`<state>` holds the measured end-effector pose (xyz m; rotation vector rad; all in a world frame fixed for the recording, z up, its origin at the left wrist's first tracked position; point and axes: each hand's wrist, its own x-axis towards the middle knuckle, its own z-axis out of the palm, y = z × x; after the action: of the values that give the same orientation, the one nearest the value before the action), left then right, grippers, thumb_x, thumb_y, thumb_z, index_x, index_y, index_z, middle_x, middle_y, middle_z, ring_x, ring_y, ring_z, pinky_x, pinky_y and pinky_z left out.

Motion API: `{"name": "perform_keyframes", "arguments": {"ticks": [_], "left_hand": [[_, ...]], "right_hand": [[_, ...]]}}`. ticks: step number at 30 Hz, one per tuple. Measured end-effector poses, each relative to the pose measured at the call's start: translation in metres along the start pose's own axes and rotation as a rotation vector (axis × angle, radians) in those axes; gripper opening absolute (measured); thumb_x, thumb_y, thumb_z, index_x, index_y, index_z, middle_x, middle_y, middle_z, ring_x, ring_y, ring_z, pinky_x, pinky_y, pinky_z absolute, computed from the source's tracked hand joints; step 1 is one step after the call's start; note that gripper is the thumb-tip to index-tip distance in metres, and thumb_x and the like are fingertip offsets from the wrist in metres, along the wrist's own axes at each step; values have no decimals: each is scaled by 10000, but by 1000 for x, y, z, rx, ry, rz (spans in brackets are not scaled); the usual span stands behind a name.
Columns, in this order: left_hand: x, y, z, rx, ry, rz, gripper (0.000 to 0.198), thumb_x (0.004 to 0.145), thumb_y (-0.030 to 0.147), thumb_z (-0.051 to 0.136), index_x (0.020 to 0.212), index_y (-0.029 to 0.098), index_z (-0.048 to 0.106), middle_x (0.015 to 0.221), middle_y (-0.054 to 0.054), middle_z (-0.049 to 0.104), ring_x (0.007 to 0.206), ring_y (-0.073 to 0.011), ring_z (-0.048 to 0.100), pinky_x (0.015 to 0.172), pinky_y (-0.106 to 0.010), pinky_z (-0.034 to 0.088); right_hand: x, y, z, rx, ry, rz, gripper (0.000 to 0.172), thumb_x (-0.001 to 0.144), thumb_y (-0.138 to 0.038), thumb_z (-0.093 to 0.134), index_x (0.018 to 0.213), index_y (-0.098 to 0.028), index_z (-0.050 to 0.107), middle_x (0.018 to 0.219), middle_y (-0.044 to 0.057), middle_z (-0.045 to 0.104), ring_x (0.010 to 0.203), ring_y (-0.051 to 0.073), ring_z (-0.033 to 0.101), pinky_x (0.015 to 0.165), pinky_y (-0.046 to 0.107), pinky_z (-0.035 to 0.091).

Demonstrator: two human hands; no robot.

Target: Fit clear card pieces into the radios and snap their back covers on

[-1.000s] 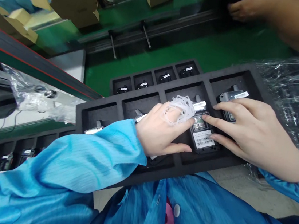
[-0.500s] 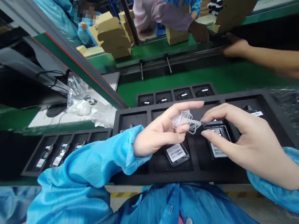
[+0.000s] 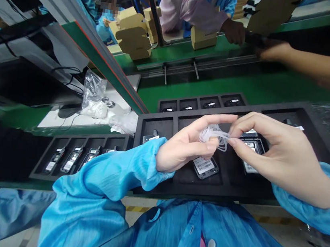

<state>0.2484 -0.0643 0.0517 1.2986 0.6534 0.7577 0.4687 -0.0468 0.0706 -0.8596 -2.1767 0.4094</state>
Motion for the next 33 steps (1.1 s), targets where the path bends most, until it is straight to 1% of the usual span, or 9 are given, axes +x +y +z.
{"name": "perform_keyframes", "arguments": {"ticks": [3, 7, 10, 13, 18, 23, 26, 29, 33], "left_hand": [[-2, -1, 1, -36, 47, -8, 703, 872, 516, 696, 1496, 331, 431, 713, 42, 363, 608, -104, 336, 596, -297, 364], [-4, -5, 1, -238, 111, 20, 513, 910, 450, 726, 1365, 269, 571, 688, 56, 464, 549, -62, 420, 551, -236, 387], [-5, -9, -1, -297, 197, -8, 428, 936, 435, 712, 1305, 238, 620, 794, 32, 633, 506, -32, 507, 494, -183, 399], [-7, -10, -5, -297, 278, -20, 439, 906, 417, 750, 1283, 220, 639, 887, 5, 718, 476, -21, 538, 450, -155, 407], [-13, -8, -13, -301, 361, 39, 408, 886, 356, 773, 1251, 221, 652, 901, 10, 723, 458, -12, 540, 414, -137, 389], [-20, -9, -20, -280, 368, 39, 368, 908, 380, 744, 1236, 242, 652, 886, 21, 691, 510, -31, 573, 437, -146, 408], [-23, -10, -27, -162, 416, 64, 330, 915, 413, 728, 1187, 235, 672, 839, 25, 655, 532, -42, 559, 467, -168, 413], [-31, -9, -36, 82, 437, 110, 264, 944, 420, 684, 1113, 218, 704, 707, 34, 588, 531, -70, 515, 503, -217, 411], [-52, -6, -41, 622, 256, 263, 192, 969, 321, 613, 989, 193, 755, 662, 0, 600, 594, -118, 526, 596, -286, 430]], "right_hand": [[-1, 0, 2, -21, -10, 0, 26, 907, -217, 621, 894, -213, 599, 884, -16, 673, 780, 137, 646, 692, 298, 484], [-1, -3, 4, -144, 16, -121, 56, 915, -168, 613, 898, -210, 579, 880, 1, 666, 814, 150, 632, 754, 310, 490], [0, -9, 4, -218, 30, -217, 110, 912, -116, 620, 884, -207, 565, 850, 4, 654, 787, 138, 603, 758, 298, 480], [2, -15, 2, -257, 35, -288, 141, 899, -91, 644, 870, -203, 564, 830, 3, 649, 764, 127, 589, 749, 289, 475], [4, -21, 1, -261, -27, -269, 92, 947, -174, 616, 873, -213, 579, 856, 0, 666, 769, 124, 614, 742, 302, 476], [8, -18, 8, -221, -68, -195, 95, 961, -213, 591, 866, -220, 590, 878, -13, 671, 764, 114, 623, 707, 310, 465], [9, -13, 12, -229, -92, -166, 100, 961, -260, 598, 867, -228, 595, 887, -16, 678, 777, 132, 632, 713, 329, 472], [10, -11, 11, -184, -170, -167, 106, 938, -300, 627, 859, -237, 593, 928, -7, 687, 823, 161, 640, 734, 364, 476], [14, -6, 12, -91, -304, -172, 57, 910, -248, 647, 875, -263, 605, 1010, 14, 675, 950, 197, 609, 790, 397, 462]]}}
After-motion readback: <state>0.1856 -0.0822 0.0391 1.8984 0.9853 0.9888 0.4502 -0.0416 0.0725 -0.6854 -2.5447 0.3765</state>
